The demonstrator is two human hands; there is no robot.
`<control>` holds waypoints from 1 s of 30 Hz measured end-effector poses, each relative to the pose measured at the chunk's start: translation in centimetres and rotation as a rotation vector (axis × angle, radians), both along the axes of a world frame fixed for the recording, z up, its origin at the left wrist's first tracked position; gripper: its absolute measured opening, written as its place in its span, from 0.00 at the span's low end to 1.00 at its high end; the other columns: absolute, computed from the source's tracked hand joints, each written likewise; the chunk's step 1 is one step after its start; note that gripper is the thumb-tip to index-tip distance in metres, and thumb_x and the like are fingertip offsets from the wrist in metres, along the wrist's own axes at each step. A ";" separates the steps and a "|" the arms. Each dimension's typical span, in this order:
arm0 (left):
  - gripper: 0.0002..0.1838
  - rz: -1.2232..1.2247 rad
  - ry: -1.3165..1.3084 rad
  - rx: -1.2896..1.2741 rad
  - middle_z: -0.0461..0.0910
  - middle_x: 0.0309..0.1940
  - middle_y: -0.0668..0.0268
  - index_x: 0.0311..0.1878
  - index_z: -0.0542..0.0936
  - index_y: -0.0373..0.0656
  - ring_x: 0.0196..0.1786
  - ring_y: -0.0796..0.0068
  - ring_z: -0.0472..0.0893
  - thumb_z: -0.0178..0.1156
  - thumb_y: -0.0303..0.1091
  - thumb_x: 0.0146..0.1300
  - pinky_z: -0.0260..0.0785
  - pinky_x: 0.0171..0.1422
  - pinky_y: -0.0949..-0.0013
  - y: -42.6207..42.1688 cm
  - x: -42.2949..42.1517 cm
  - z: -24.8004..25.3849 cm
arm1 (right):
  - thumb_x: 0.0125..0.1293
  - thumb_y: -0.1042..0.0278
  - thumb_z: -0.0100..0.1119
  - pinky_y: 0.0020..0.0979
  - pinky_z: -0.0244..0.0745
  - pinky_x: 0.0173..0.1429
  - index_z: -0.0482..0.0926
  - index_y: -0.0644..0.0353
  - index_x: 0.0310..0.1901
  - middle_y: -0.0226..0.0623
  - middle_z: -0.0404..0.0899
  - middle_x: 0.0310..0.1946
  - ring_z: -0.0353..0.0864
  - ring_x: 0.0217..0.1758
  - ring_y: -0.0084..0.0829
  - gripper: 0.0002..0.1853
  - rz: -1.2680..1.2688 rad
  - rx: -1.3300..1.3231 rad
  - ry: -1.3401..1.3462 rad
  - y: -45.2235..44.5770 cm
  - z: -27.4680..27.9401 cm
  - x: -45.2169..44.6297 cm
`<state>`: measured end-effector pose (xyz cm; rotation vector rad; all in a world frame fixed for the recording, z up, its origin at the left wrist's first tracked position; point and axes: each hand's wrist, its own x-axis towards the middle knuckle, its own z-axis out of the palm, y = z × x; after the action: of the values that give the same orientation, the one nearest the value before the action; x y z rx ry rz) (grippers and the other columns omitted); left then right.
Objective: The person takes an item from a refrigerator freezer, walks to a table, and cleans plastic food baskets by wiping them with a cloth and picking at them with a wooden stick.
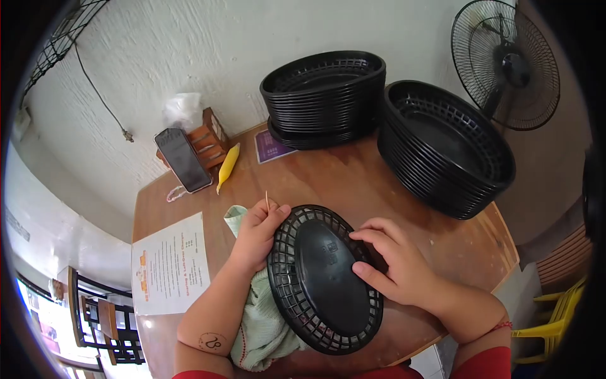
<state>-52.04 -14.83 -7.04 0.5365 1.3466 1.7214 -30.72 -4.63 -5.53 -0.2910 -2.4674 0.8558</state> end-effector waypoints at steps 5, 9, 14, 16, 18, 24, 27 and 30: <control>0.07 0.018 0.056 -0.055 0.69 0.20 0.73 0.27 0.68 0.45 0.21 0.87 0.67 0.51 0.29 0.60 0.60 0.26 0.86 -0.2 -0.1 0.5 | 0.57 0.60 0.51 0.33 0.63 0.50 0.63 0.67 0.52 0.48 0.65 0.48 0.69 0.46 0.40 0.25 0.065 -0.255 -0.083 0.2 -0.6 -0.9; 0.07 -0.009 0.051 -0.010 0.69 0.20 0.73 0.28 0.67 0.45 0.21 0.86 0.68 0.51 0.31 0.61 0.61 0.26 0.85 -0.3 -0.7 -0.3 | 0.56 0.61 0.53 0.32 0.64 0.51 0.62 0.67 0.53 0.47 0.64 0.50 0.69 0.47 0.38 0.26 0.069 -0.284 -0.095 0.2 -0.9 -0.6; 0.07 0.255 -0.227 0.149 0.69 0.23 0.73 0.28 0.64 0.47 0.24 0.85 0.68 0.51 0.31 0.61 0.64 0.30 0.83 -0.1 -0.9 -0.6 | 0.55 0.66 0.56 0.31 0.63 0.55 0.60 0.67 0.55 0.46 0.65 0.52 0.67 0.52 0.36 0.28 0.077 -0.986 0.125 -0.2 -1.2 -1.0; 0.07 0.319 -0.226 0.169 0.70 0.24 0.72 0.30 0.65 0.47 0.25 0.84 0.70 0.51 0.31 0.61 0.65 0.31 0.82 0.0 -1.2 -1.1 | 0.54 0.68 0.57 0.31 0.63 0.55 0.60 0.67 0.56 0.46 0.66 0.52 0.67 0.52 0.35 0.28 0.088 -1.060 0.157 0.5 -1.4 -1.0; 0.07 0.392 -0.245 0.211 0.70 0.25 0.71 0.29 0.64 0.47 0.27 0.84 0.71 0.51 0.30 0.61 0.66 0.34 0.81 0.1 -0.9 -1.2 | 0.54 0.67 0.55 0.31 0.65 0.53 0.64 0.66 0.54 0.45 0.71 0.48 0.71 0.49 0.35 0.25 0.082 -1.392 0.102 1.4 -2.0 -0.6; 0.08 0.472 -0.249 0.298 0.68 0.23 0.72 0.27 0.64 0.48 0.26 0.84 0.68 0.51 0.33 0.61 0.63 0.31 0.80 -0.1 -1.6 -1.7 | 0.56 0.63 0.52 0.31 0.67 0.52 0.68 0.66 0.51 0.44 0.73 0.47 0.74 0.45 0.35 0.22 0.054 -1.779 0.066 2.1 -2.6 -1.4; 0.09 0.416 -0.248 0.274 0.67 0.21 0.73 0.25 0.65 0.49 0.23 0.85 0.65 0.50 0.36 0.60 0.60 0.29 0.80 0.1 -1.2 -1.0 | 0.59 0.60 0.49 0.33 0.67 0.51 0.70 0.65 0.50 0.44 0.73 0.47 0.74 0.45 0.35 0.21 0.078 -1.802 0.131 2.2 -2.4 -1.2; 0.10 0.280 -0.316 0.301 0.66 0.20 0.73 0.24 0.65 0.48 0.23 0.85 0.64 0.49 0.38 0.60 0.59 0.28 0.80 0.4 -1.2 -0.8 | 0.60 0.58 0.47 0.36 0.66 0.54 0.69 0.65 0.51 0.43 0.73 0.48 0.74 0.47 0.36 0.22 0.211 -1.866 0.255 4.2 -2.7 0.1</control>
<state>-53.23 -14.41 -7.79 0.2289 0.9782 2.1537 -30.63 -0.42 -8.27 -0.4329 -0.7548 2.7392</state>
